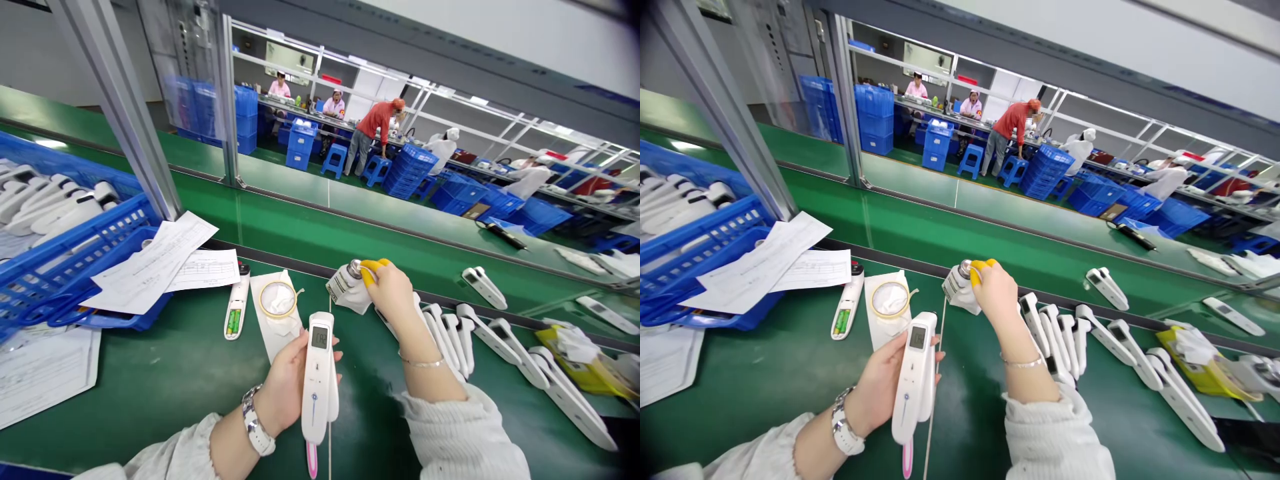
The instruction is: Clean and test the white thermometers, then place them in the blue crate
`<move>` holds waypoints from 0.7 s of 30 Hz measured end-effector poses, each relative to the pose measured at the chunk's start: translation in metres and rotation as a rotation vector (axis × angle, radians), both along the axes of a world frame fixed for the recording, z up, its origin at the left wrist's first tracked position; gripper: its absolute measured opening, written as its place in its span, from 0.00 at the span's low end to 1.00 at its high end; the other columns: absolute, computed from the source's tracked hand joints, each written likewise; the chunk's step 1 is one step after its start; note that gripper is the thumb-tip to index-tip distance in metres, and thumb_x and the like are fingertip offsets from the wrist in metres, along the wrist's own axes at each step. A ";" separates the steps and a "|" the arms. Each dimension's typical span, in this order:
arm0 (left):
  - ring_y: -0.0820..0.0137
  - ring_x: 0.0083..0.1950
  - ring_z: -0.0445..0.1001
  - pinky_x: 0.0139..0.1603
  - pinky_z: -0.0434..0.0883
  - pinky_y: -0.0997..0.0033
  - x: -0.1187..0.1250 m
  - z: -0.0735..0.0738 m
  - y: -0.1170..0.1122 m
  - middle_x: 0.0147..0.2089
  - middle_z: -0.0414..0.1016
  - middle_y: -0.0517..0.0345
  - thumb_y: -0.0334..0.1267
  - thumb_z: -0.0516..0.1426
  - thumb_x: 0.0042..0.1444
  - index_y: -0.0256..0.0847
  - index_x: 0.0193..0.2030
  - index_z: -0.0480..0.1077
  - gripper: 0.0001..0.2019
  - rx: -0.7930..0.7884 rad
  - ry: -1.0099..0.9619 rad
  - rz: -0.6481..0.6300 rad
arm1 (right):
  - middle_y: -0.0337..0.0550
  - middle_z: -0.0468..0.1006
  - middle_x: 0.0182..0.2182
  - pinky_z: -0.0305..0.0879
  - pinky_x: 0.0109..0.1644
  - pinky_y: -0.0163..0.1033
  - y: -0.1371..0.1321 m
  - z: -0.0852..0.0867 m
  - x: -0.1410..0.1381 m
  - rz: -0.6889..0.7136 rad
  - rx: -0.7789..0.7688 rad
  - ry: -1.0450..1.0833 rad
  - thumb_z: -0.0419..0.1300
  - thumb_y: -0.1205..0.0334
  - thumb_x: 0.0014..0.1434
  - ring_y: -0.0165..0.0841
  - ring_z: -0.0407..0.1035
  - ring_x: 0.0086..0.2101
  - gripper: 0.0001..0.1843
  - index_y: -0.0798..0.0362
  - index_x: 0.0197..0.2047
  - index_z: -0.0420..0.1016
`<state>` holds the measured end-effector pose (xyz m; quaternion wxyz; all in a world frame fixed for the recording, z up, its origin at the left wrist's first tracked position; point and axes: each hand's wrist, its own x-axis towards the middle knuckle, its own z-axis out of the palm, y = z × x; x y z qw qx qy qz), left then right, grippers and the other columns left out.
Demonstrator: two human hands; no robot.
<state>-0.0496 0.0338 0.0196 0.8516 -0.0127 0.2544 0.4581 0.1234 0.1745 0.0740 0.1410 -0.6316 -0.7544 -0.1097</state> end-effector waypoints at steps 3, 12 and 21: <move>0.61 0.46 0.71 0.44 0.69 0.60 0.000 -0.002 0.000 0.43 0.73 0.49 0.47 0.53 0.56 0.34 0.42 0.73 0.18 -0.005 0.004 0.007 | 0.52 0.75 0.36 0.59 0.26 0.40 -0.003 0.003 0.000 0.046 -0.070 -0.102 0.51 0.62 0.57 0.39 0.71 0.26 0.15 0.55 0.37 0.79; 0.62 0.42 0.72 0.42 0.69 0.60 0.000 -0.004 0.002 0.40 0.73 0.51 0.45 0.54 0.56 0.36 0.43 0.71 0.15 -0.027 0.009 0.044 | 0.54 0.74 0.38 0.64 0.30 0.41 -0.021 0.005 0.005 0.065 -0.103 -0.171 0.49 0.62 0.59 0.38 0.71 0.28 0.17 0.58 0.37 0.78; 0.66 0.32 0.73 0.39 0.69 0.64 -0.001 -0.003 0.004 0.31 0.74 0.53 0.49 0.54 0.55 0.36 0.41 0.70 0.17 -0.005 0.004 0.059 | 0.51 0.72 0.36 0.69 0.31 0.39 -0.102 -0.001 -0.006 0.658 -0.032 0.062 0.48 0.68 0.60 0.34 0.69 0.30 0.17 0.56 0.48 0.73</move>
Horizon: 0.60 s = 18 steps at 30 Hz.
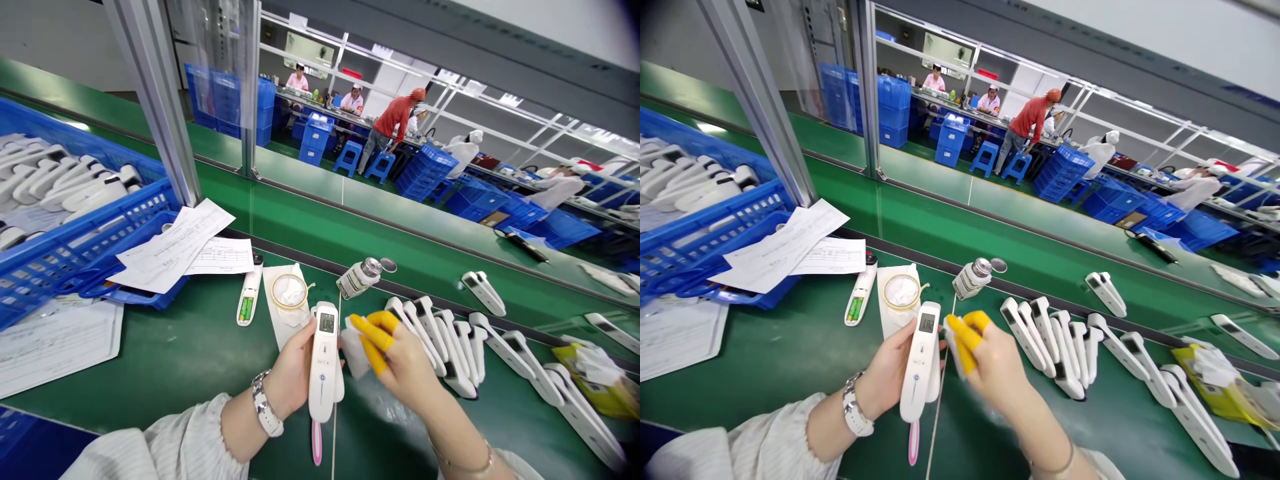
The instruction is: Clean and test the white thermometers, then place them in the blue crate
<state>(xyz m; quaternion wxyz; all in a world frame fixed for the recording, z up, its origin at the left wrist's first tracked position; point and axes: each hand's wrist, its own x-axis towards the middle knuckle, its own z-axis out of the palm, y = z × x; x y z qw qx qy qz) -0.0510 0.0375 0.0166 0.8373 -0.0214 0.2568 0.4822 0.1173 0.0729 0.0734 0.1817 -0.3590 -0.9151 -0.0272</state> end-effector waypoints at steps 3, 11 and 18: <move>0.68 0.33 0.73 0.40 0.69 0.66 0.001 -0.001 0.001 0.32 0.74 0.54 0.47 0.55 0.55 0.37 0.41 0.69 0.15 0.028 -0.016 0.036 | 0.50 0.72 0.34 0.67 0.28 0.37 -0.015 -0.005 -0.012 0.112 -0.042 -0.020 0.49 0.68 0.60 0.33 0.68 0.27 0.17 0.55 0.49 0.72; 0.68 0.35 0.73 0.39 0.68 0.69 0.003 -0.003 0.000 0.35 0.74 0.56 0.45 0.54 0.56 0.39 0.42 0.69 0.12 0.055 -0.043 0.074 | 0.50 0.73 0.31 0.62 0.26 0.37 -0.023 -0.013 -0.024 0.173 -0.056 -0.120 0.50 0.68 0.59 0.34 0.66 0.27 0.15 0.55 0.43 0.76; 0.69 0.35 0.72 0.40 0.68 0.68 0.003 -0.002 -0.001 0.34 0.73 0.56 0.44 0.55 0.56 0.39 0.41 0.68 0.11 0.034 -0.030 0.061 | 0.51 0.73 0.32 0.59 0.26 0.37 -0.025 -0.009 -0.022 0.166 -0.079 -0.199 0.50 0.68 0.59 0.34 0.65 0.27 0.15 0.55 0.43 0.76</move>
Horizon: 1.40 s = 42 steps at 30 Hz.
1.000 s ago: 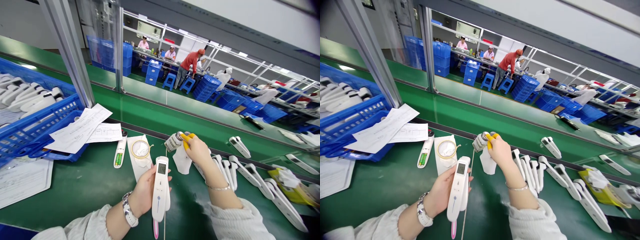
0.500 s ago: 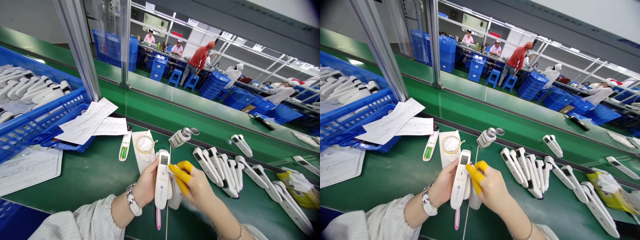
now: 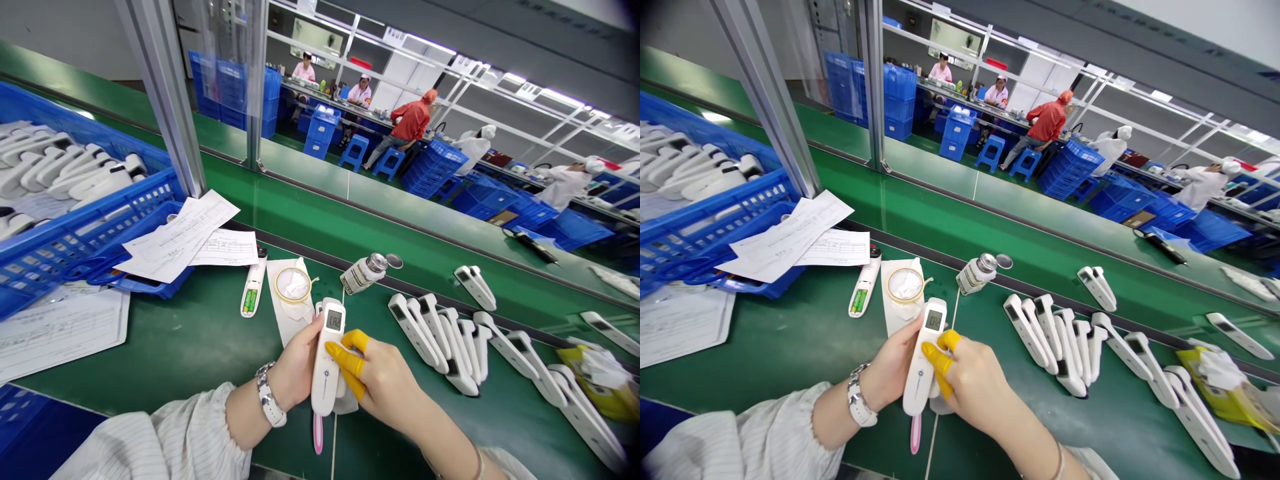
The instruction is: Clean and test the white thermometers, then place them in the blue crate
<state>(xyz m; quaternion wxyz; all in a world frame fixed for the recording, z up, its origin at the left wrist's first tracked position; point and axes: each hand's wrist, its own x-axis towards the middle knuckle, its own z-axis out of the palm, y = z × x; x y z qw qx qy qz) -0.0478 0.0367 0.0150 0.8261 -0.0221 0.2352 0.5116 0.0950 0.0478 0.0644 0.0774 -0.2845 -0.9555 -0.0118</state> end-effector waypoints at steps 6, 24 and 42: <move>0.70 0.33 0.72 0.38 0.67 0.69 0.000 0.000 -0.001 0.34 0.73 0.57 0.45 0.55 0.56 0.40 0.42 0.68 0.12 0.000 0.001 -0.018 | 0.47 0.71 0.28 0.58 0.26 0.36 -0.001 -0.001 0.000 0.031 -0.060 0.009 0.50 0.67 0.59 0.32 0.63 0.26 0.14 0.53 0.40 0.77; 0.67 0.37 0.74 0.41 0.67 0.69 0.001 -0.001 -0.001 0.32 0.73 0.57 0.44 0.55 0.56 0.40 0.43 0.68 0.12 -0.013 -0.007 -0.041 | 0.44 0.71 0.26 0.59 0.25 0.35 0.002 0.003 -0.001 0.071 -0.039 0.060 0.50 0.67 0.60 0.30 0.63 0.24 0.14 0.52 0.40 0.77; 0.69 0.35 0.74 0.39 0.68 0.70 -0.001 -0.001 -0.001 0.35 0.75 0.55 0.44 0.54 0.56 0.38 0.42 0.70 0.13 0.011 -0.080 -0.002 | 0.48 0.72 0.42 0.72 0.41 0.45 -0.004 0.003 -0.011 -0.048 -0.305 0.559 0.57 0.66 0.58 0.38 0.70 0.41 0.14 0.45 0.48 0.70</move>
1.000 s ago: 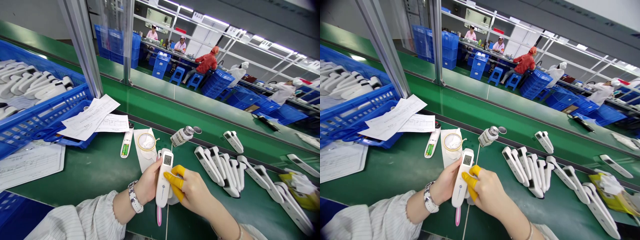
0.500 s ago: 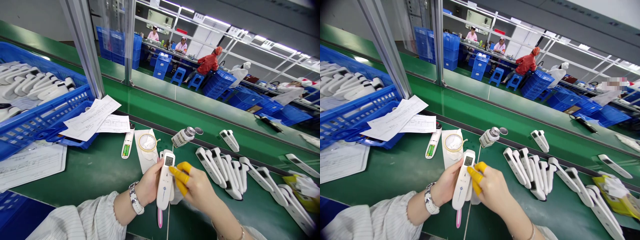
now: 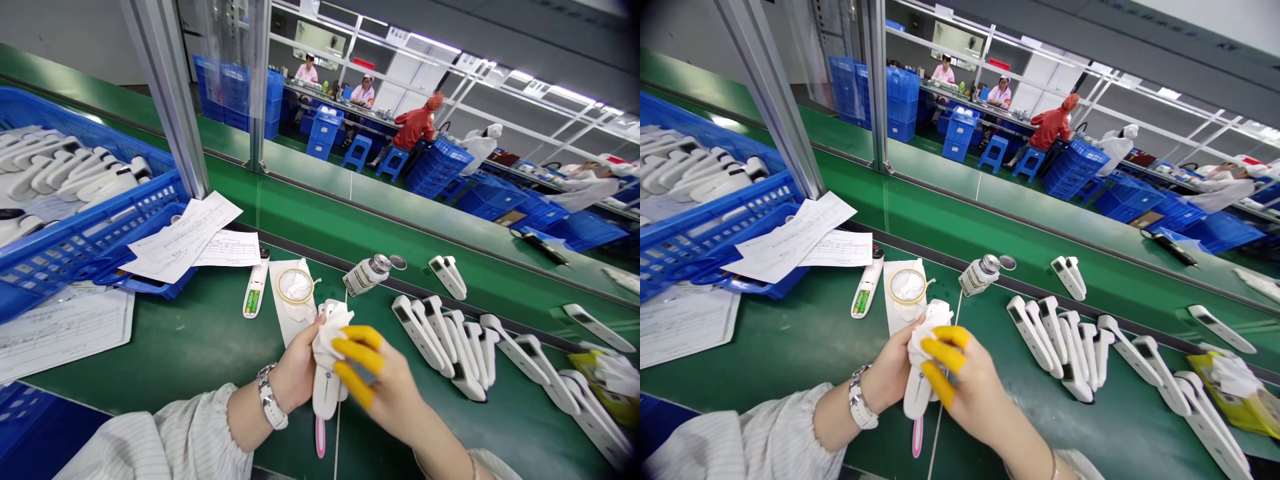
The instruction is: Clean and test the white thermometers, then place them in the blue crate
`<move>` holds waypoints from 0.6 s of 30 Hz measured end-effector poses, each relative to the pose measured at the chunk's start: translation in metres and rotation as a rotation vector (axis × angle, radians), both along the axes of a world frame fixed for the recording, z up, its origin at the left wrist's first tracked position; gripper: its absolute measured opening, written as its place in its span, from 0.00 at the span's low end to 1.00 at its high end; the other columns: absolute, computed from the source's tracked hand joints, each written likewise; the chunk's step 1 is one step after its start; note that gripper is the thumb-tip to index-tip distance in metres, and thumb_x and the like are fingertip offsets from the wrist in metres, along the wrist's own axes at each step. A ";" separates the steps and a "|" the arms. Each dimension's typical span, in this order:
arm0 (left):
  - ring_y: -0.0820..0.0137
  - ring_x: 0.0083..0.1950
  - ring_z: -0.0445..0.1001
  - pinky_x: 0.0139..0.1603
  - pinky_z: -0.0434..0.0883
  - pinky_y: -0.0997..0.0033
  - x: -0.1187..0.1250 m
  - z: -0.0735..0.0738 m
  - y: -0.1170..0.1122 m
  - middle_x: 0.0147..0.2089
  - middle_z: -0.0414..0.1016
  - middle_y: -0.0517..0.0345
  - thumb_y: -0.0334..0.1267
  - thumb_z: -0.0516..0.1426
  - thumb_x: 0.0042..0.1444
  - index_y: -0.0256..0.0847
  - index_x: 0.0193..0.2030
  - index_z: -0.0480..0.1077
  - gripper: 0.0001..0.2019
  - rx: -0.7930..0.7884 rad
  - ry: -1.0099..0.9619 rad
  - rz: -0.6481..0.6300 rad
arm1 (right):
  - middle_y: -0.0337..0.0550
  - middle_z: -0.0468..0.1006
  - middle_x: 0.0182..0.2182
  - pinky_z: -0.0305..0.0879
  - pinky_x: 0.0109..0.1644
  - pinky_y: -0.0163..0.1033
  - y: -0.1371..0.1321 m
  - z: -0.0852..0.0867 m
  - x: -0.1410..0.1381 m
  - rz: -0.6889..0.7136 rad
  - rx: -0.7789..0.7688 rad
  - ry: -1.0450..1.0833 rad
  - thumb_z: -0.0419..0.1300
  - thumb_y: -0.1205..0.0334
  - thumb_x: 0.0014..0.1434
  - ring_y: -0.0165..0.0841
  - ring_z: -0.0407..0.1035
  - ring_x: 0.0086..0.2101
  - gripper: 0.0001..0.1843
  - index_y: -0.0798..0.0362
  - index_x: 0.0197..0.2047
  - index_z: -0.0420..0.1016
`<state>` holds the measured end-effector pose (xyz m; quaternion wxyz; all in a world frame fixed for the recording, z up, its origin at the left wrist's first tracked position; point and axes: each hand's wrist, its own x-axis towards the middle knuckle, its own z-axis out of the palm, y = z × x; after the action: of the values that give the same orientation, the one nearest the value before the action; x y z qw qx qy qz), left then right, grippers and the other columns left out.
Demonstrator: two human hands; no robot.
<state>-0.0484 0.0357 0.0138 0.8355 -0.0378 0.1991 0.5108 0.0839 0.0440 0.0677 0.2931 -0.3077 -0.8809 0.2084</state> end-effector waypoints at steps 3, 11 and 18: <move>0.69 0.36 0.74 0.41 0.68 0.71 0.001 -0.004 0.000 0.34 0.75 0.55 0.44 0.56 0.55 0.38 0.42 0.71 0.13 -0.001 -0.020 0.001 | 0.51 0.73 0.43 0.69 0.43 0.48 0.006 -0.010 -0.002 0.050 0.211 -0.237 0.56 0.69 0.57 0.41 0.67 0.43 0.14 0.50 0.47 0.73; 0.67 0.36 0.75 0.40 0.68 0.70 0.001 -0.004 0.000 0.33 0.75 0.55 0.43 0.56 0.55 0.37 0.41 0.70 0.12 0.009 0.013 -0.013 | 0.50 0.74 0.31 0.66 0.32 0.40 0.005 -0.008 0.002 0.029 0.233 -0.361 0.54 0.67 0.59 0.36 0.66 0.32 0.11 0.54 0.39 0.78; 0.68 0.37 0.75 0.40 0.69 0.70 -0.001 0.001 0.000 0.37 0.76 0.55 0.42 0.55 0.55 0.39 0.44 0.69 0.12 0.036 0.047 0.010 | 0.51 0.74 0.35 0.64 0.34 0.42 0.007 -0.008 0.001 -0.142 0.328 -0.364 0.52 0.65 0.60 0.38 0.66 0.33 0.12 0.54 0.41 0.76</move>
<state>-0.0496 0.0362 0.0147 0.8285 -0.0120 0.2091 0.5194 0.0847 0.0505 0.0596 0.1897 -0.3494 -0.9174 -0.0170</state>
